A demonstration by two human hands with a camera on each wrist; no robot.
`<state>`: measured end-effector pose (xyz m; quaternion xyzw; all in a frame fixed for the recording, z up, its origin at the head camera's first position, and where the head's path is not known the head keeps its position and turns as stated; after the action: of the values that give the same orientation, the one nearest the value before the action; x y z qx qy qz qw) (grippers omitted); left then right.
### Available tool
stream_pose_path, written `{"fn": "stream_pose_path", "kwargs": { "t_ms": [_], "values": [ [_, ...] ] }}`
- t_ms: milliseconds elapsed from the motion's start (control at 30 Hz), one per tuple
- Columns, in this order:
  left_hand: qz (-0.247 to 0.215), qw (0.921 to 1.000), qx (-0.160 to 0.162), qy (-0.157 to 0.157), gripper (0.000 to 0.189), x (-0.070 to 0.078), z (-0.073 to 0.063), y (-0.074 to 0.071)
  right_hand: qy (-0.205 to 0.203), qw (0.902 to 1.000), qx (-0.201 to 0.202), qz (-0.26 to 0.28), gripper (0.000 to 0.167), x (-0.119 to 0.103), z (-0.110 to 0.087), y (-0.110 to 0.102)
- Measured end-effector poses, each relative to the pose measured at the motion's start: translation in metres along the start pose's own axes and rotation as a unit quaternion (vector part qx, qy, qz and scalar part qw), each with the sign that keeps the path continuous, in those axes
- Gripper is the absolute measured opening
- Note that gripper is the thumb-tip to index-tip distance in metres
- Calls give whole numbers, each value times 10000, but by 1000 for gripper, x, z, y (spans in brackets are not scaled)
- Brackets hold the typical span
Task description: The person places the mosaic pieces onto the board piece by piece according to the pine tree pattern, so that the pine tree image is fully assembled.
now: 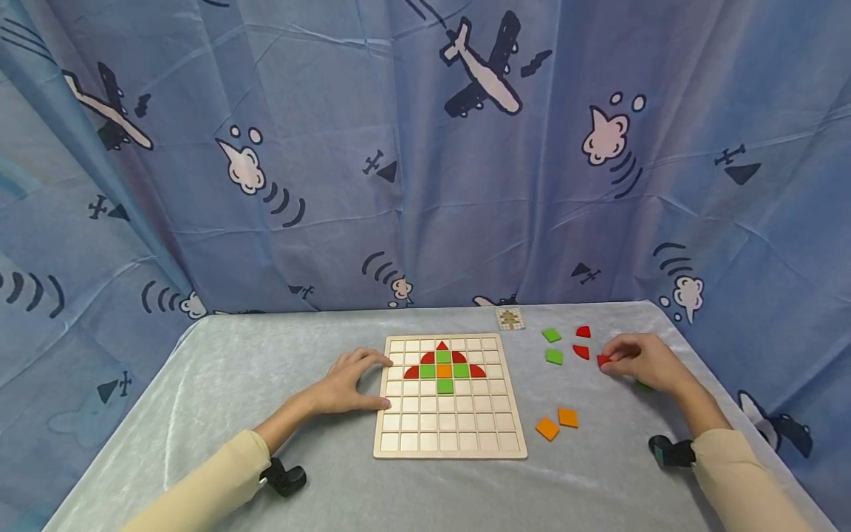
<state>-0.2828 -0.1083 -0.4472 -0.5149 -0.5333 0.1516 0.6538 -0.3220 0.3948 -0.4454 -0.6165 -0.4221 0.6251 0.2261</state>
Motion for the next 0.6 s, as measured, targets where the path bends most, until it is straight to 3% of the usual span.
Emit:
{"fn": "stream_pose_path", "kwargs": {
  "t_ms": [233,600],
  "values": [
    [23,10000,5,-29,69,-2,1,1,-60,9997,-110,223,26,-4,-5,-4],
    [12,9999,-5,-104,69,-3,0,2,-231,9989,136,382,31,-15,-9,-5]
  ]
}}
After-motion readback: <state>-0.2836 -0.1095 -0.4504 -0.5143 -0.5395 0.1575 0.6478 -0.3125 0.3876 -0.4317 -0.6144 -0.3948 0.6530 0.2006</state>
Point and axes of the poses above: each hand's wrist, its own z-axis towards the middle knuckle, its own y-axis out of the palm, x = y × z, the point moved 5 cm from there along z, towards the middle knuckle, and after that the axes turned 5 degrees about -x, right-handed, at the moved point
